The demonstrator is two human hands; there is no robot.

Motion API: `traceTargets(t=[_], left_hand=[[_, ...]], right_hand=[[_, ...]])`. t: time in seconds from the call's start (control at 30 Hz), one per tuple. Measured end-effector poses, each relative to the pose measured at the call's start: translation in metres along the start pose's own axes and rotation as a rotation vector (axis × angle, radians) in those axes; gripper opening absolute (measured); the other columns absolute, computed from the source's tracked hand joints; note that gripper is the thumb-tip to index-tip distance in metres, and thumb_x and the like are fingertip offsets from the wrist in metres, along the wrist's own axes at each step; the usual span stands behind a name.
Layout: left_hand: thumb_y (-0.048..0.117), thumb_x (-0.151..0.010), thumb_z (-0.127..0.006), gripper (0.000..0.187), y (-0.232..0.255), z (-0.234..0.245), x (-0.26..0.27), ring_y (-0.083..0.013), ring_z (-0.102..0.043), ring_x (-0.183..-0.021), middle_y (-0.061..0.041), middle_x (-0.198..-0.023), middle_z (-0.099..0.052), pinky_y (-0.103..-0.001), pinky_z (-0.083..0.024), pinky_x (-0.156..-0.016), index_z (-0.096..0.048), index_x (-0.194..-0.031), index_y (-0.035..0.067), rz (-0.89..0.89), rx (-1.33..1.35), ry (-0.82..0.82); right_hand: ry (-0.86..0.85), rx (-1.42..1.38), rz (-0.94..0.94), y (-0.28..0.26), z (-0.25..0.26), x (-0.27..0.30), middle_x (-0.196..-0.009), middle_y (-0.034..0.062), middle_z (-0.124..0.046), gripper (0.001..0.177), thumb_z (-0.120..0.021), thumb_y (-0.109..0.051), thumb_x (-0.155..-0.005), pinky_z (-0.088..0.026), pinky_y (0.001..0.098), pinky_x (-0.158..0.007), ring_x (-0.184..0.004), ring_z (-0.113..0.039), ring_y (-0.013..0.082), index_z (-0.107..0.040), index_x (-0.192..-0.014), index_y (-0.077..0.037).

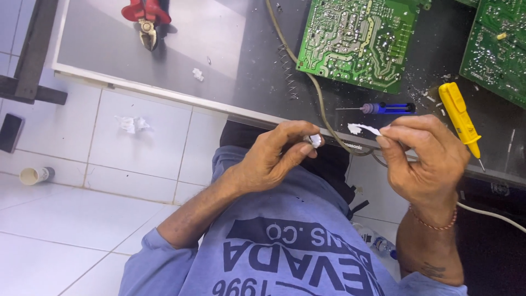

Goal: The person uses a yellow soldering iron to apply heat to a small white cylindrical component. They then wrap a piece of white material around the component and insert a blue screwdriver into it, twisting the screwdriver to tighten the assembly.

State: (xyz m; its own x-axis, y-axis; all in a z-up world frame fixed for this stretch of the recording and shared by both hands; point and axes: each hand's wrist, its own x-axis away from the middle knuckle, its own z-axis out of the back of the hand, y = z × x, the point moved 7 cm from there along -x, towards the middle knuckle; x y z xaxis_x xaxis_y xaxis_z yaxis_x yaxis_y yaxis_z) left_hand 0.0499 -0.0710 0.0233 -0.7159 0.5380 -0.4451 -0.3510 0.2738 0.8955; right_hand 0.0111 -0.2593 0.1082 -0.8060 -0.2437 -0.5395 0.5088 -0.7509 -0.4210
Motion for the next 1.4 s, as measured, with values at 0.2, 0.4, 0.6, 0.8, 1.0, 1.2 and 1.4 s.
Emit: traceTargets(t=[0.2,0.4,0.6,0.8,1.0,1.2,1.4], left_hand=[[0.015,-0.108,-0.046,0.034,0.007,-0.007,0.000,-0.0217,-0.069,-0.103,-0.012,-0.121,-0.057,-0.032,-0.060,-0.100,-0.036,-0.138,0.005,0.064,0.066,-0.106],[0.017,-0.107,-0.046,0.036,0.012,-0.009,0.001,-0.0243,-0.068,-0.112,-0.014,-0.119,-0.063,-0.036,-0.054,-0.110,-0.034,-0.139,0.004,0.077,0.042,-0.177],[0.017,-0.108,-0.046,0.036,0.011,-0.008,0.002,-0.0244,-0.066,-0.117,-0.014,-0.126,-0.059,-0.037,-0.053,-0.114,-0.035,-0.140,0.005,0.069,0.043,-0.151],[0.016,-0.109,-0.046,0.036,0.017,-0.008,0.002,-0.0187,-0.067,-0.101,-0.010,-0.117,-0.062,-0.030,-0.056,-0.101,-0.035,-0.141,0.006,0.050,0.045,-0.179],[0.016,-0.108,-0.047,0.038,0.020,-0.011,0.002,-0.0230,-0.068,-0.114,-0.012,-0.125,-0.060,-0.034,-0.057,-0.109,-0.034,-0.142,0.005,0.053,0.050,-0.206],[0.017,-0.108,-0.047,0.037,0.018,-0.013,0.005,-0.0202,-0.069,-0.104,-0.010,-0.119,-0.062,-0.031,-0.058,-0.098,-0.035,-0.141,0.005,0.069,0.035,-0.226],[0.017,-0.107,-0.047,0.036,0.017,-0.014,0.005,-0.0208,-0.069,-0.103,-0.012,-0.120,-0.060,-0.031,-0.059,-0.096,-0.035,-0.138,0.003,0.057,0.027,-0.222]], right_hand=[[-0.116,-0.022,0.092,-0.019,0.005,-0.015,-0.090,0.0195,-0.066,0.009,-0.071,-0.003,-0.094,-0.050,0.0348,-0.067,-0.076,-0.063,0.0291,-0.067,-0.091,0.005],[-0.212,-0.029,0.163,-0.026,0.002,-0.021,-0.089,0.0159,-0.067,0.008,-0.071,-0.006,-0.092,-0.049,0.0342,-0.064,-0.072,-0.063,0.0275,-0.068,-0.091,0.001],[-0.139,-0.169,-0.055,-0.007,0.000,-0.008,-0.089,0.0195,-0.067,0.012,-0.072,-0.003,-0.090,-0.044,0.0305,-0.060,-0.078,-0.067,0.0287,-0.062,-0.090,0.004],[-0.171,-0.110,0.102,-0.020,-0.005,-0.018,-0.091,0.0184,-0.066,0.005,-0.068,-0.002,-0.093,-0.050,0.0341,-0.067,-0.076,-0.065,0.0287,-0.066,-0.093,0.002],[-0.225,-0.079,0.230,-0.026,-0.006,-0.019,-0.090,0.0159,-0.066,0.002,-0.066,-0.001,-0.093,-0.052,0.0353,-0.066,-0.075,-0.065,0.0292,-0.068,-0.093,0.000],[-0.259,-0.101,0.248,-0.028,-0.010,-0.020,-0.092,0.0156,-0.066,0.002,-0.066,0.000,-0.092,-0.052,0.0360,-0.065,-0.073,-0.064,0.0290,-0.068,-0.094,-0.001],[-0.283,-0.146,0.269,-0.030,-0.014,-0.020,-0.091,0.0184,-0.065,0.004,-0.066,0.003,-0.091,-0.053,0.0361,-0.065,-0.072,-0.062,0.0283,-0.067,-0.094,0.001]])
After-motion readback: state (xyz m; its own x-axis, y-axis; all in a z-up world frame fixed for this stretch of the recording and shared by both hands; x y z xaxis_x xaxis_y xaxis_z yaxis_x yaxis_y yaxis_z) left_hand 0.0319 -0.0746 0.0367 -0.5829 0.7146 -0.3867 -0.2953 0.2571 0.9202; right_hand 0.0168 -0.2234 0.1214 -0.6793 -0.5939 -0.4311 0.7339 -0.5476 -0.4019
